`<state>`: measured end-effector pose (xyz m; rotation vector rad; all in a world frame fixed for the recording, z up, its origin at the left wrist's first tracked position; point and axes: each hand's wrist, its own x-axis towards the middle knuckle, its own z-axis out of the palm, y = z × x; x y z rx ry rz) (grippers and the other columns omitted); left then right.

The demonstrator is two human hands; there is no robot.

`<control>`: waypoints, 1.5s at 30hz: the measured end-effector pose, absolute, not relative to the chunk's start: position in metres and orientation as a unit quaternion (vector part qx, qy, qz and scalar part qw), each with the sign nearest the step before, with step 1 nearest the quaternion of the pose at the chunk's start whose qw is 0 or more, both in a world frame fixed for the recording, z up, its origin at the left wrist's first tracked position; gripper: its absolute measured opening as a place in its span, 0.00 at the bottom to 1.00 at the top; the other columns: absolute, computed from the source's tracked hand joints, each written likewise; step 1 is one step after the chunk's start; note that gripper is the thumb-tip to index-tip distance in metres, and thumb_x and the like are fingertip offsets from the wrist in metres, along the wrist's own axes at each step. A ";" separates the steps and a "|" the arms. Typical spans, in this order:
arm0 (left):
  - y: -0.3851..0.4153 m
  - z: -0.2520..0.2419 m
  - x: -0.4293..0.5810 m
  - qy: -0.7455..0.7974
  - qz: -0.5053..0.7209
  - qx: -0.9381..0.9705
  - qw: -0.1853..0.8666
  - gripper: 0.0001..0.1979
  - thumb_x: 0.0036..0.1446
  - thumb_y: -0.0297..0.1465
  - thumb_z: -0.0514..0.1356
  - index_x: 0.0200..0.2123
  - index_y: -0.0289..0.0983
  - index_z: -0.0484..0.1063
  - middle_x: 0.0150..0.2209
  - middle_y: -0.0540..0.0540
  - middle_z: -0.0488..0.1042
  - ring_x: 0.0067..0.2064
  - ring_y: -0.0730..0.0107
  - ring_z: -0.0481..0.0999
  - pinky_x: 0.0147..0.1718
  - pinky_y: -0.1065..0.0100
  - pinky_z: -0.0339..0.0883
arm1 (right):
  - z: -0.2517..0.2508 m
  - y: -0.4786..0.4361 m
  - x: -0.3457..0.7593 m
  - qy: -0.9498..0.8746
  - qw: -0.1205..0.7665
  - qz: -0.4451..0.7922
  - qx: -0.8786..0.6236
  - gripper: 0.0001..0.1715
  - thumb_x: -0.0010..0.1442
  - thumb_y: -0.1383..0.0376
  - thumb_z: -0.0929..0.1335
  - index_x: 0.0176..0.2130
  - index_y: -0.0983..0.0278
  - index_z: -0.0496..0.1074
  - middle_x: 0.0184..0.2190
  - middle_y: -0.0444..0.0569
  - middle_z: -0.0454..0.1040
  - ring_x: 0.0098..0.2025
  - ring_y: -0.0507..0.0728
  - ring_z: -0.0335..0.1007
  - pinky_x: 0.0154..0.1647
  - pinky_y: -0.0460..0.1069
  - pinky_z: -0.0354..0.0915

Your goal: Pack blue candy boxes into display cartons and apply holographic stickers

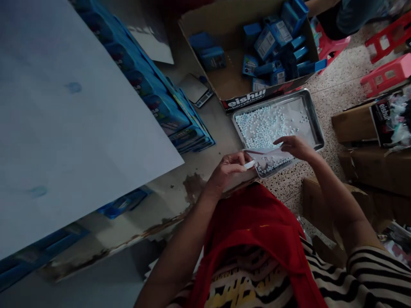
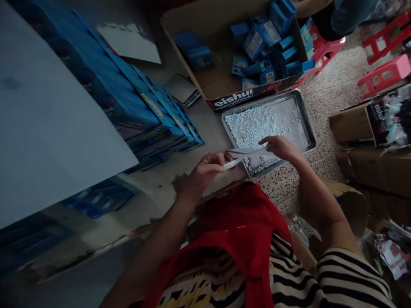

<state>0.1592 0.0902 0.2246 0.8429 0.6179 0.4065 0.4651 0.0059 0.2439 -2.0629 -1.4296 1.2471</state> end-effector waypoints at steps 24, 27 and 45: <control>0.074 0.188 0.146 0.501 0.272 0.358 0.739 0.14 0.50 0.38 0.69 0.28 0.39 0.68 0.35 0.45 0.82 0.40 0.60 0.85 0.43 0.60 0.78 | 0.205 0.046 0.454 -0.485 0.106 0.558 -0.665 0.16 0.50 0.69 0.71 0.40 0.59 0.81 0.34 0.42 0.82 0.37 0.56 0.74 0.40 0.50 0.66; 0.073 0.178 0.167 0.552 0.237 0.536 0.593 0.07 0.56 0.33 0.65 0.28 0.40 0.70 0.30 0.46 0.79 0.36 0.62 0.81 0.41 0.62 0.74 | 0.177 0.022 0.436 -0.422 0.162 0.577 -0.680 0.12 0.50 0.67 0.71 0.38 0.60 0.78 0.33 0.42 0.79 0.36 0.55 0.72 0.41 0.51 0.67; 0.075 0.153 0.218 0.513 0.227 0.364 0.743 0.19 0.51 0.37 0.69 0.45 0.37 0.79 0.45 0.43 0.82 0.37 0.66 0.83 0.35 0.67 0.79 | 0.179 0.042 0.452 -0.554 0.060 0.288 -0.778 0.25 0.63 0.69 0.66 0.58 0.62 0.75 0.54 0.59 0.78 0.56 0.69 0.72 0.59 0.64 0.68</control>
